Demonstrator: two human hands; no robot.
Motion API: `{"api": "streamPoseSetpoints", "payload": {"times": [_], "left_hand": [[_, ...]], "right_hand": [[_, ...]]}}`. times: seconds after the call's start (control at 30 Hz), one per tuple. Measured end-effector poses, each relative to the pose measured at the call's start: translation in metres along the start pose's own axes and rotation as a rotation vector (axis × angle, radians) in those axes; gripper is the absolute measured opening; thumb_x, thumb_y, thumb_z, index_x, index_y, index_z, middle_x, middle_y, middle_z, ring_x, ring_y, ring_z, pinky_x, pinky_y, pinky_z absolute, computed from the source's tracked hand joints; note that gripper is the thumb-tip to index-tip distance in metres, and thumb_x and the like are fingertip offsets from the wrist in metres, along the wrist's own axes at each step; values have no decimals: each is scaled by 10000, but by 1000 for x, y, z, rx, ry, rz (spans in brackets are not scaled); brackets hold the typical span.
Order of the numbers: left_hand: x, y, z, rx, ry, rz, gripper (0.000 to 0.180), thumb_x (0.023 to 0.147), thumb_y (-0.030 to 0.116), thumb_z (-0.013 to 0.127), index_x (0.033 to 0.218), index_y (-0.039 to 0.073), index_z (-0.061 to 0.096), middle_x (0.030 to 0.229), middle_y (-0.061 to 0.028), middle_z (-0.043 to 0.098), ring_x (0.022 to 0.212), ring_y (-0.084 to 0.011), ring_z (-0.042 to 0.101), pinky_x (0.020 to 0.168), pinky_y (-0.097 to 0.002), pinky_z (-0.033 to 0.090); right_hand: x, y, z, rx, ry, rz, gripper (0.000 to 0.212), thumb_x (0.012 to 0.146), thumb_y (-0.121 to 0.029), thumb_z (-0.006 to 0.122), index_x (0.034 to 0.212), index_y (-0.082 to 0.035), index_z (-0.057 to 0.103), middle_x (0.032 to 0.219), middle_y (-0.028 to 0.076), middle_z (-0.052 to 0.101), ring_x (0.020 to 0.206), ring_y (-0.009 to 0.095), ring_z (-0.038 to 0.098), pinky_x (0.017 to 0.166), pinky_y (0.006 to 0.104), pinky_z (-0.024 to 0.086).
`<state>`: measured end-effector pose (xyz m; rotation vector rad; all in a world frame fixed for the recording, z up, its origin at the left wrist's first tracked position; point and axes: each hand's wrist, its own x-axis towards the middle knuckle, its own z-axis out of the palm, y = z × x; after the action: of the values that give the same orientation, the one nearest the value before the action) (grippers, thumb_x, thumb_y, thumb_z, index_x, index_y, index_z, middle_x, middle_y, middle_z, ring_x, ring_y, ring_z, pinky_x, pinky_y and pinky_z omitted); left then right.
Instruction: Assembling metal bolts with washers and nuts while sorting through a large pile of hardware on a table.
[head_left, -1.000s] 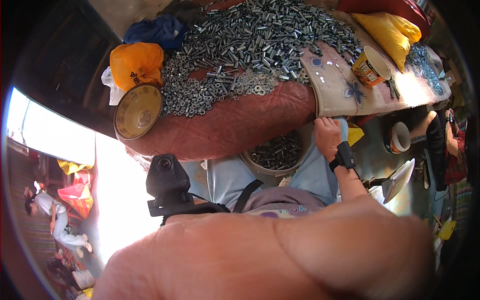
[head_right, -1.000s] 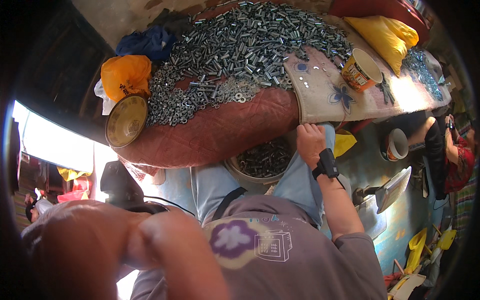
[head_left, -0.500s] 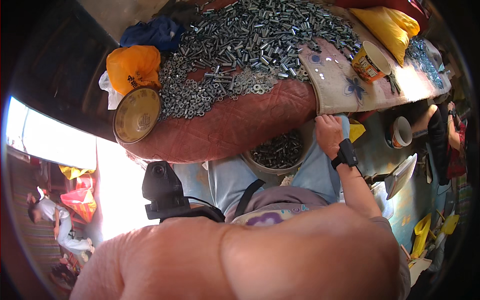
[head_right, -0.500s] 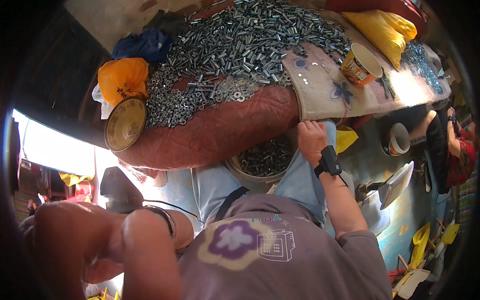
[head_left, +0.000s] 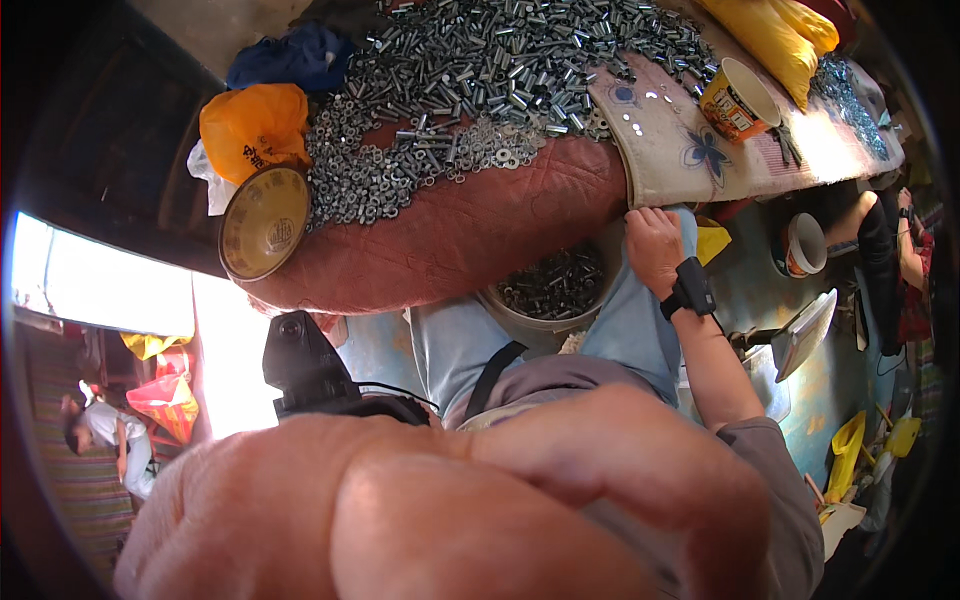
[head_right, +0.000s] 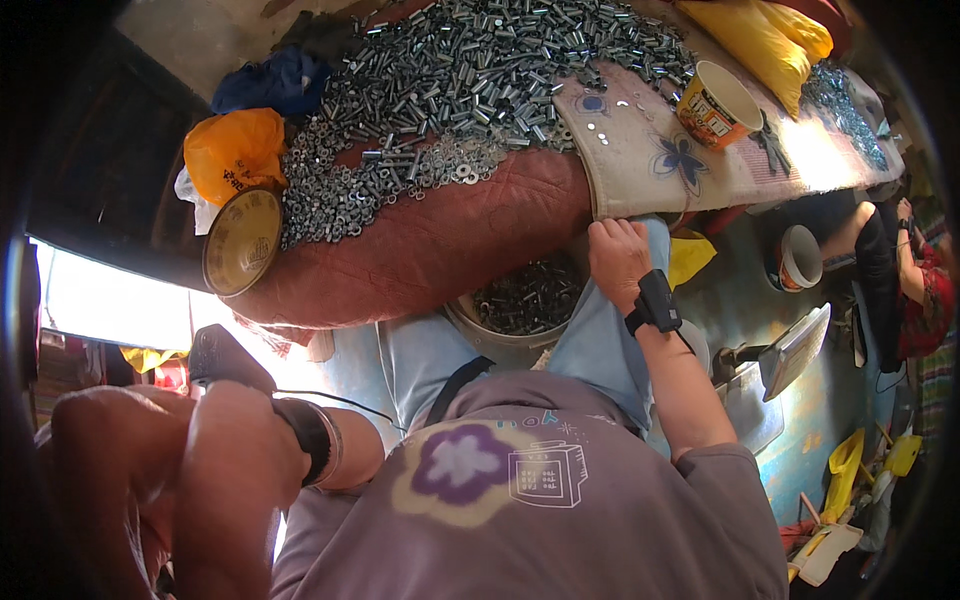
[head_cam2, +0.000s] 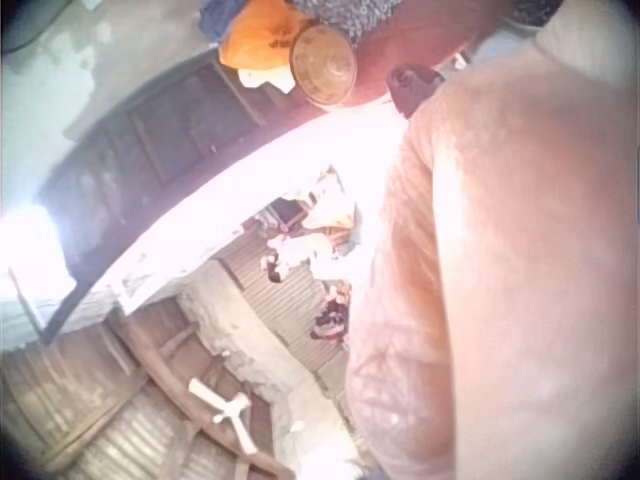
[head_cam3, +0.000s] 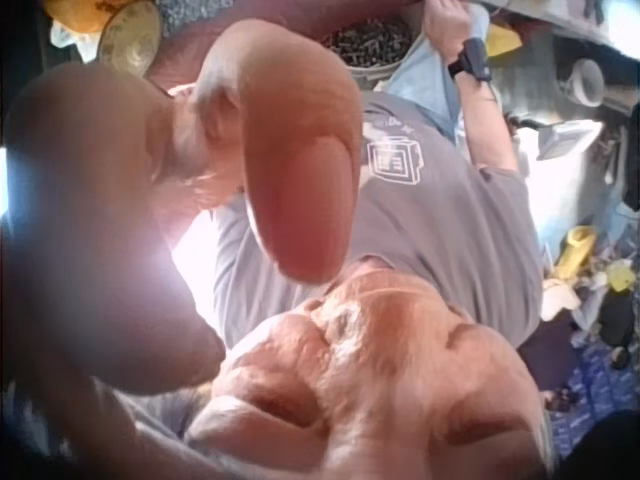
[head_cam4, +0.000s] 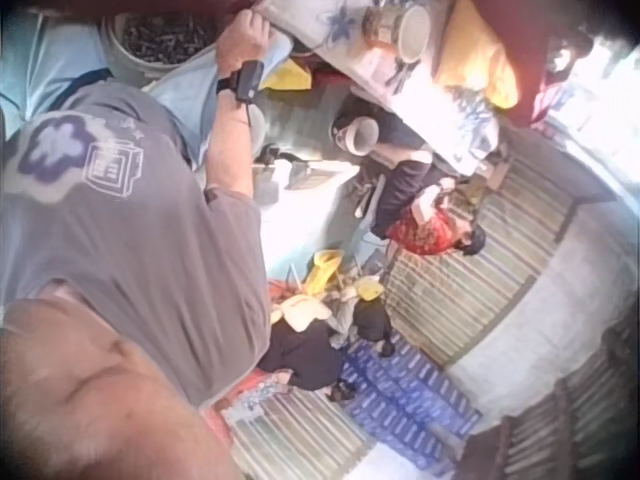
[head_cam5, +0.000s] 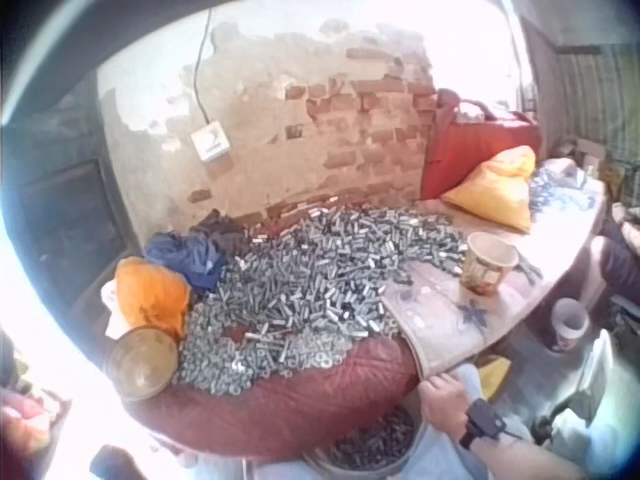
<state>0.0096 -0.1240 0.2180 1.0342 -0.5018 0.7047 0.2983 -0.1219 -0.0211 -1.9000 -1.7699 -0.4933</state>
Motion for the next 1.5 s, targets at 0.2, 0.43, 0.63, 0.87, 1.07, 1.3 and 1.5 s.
{"api": "streamPoseSetpoints", "payload": {"times": [0.2,0.43,0.63,0.87,1.07,1.3,1.5], "left_hand": [[15,12,-12,-41,99,102,240,837,235,625,669,152,476,763,29,497,664,-128,435,719,-368,341],[-17,-10,-79,493,473,-131,80,840,128,538,866,53,547,890,-70,572,758,-158,499,755,-318,396],[-128,-77,-184,1214,648,-657,171,818,48,560,983,14,580,947,-80,627,874,-181,580,769,-275,446],[-156,-107,-208,1838,212,-498,112,762,43,571,872,36,559,835,-124,565,807,-305,534,711,-406,425],[-154,-102,-219,1922,53,-465,80,721,23,533,790,56,511,822,-114,530,773,-292,517,687,-409,410],[-163,-93,-242,1845,-19,-540,117,693,4,526,799,50,509,823,-120,522,804,-289,528,704,-384,452],[-165,-93,-247,1783,20,-524,132,679,30,560,798,56,510,792,-116,504,781,-290,533,678,-385,470]], "right_hand": [[7,-2,2,23,-7,-18,70,736,-47,563,775,-87,521,751,74,549,767,270,549,718,392,389],[-1,6,0,22,-15,26,72,733,-49,568,781,-83,527,766,75,566,791,265,562,735,399,394],[4,2,0,68,-18,24,59,747,-55,571,793,-74,539,775,79,576,793,278,563,734,399,399],[25,-36,1,323,73,97,150,791,-47,566,939,-23,566,866,150,587,845,345,549,736,418,419],[109,-27,36,331,201,85,313,799,-76,584,1099,-1,537,1020,213,565,949,407,528,841,435,431],[171,-17,104,292,154,133,476,791,-118,624,1211,33,461,1212,263,461,1098,427,469,912,454,416],[206,-30,129,221,229,138,474,834,-129,592,1241,51,430,1257,330,389,1126,460,447,938,447,418]]}}
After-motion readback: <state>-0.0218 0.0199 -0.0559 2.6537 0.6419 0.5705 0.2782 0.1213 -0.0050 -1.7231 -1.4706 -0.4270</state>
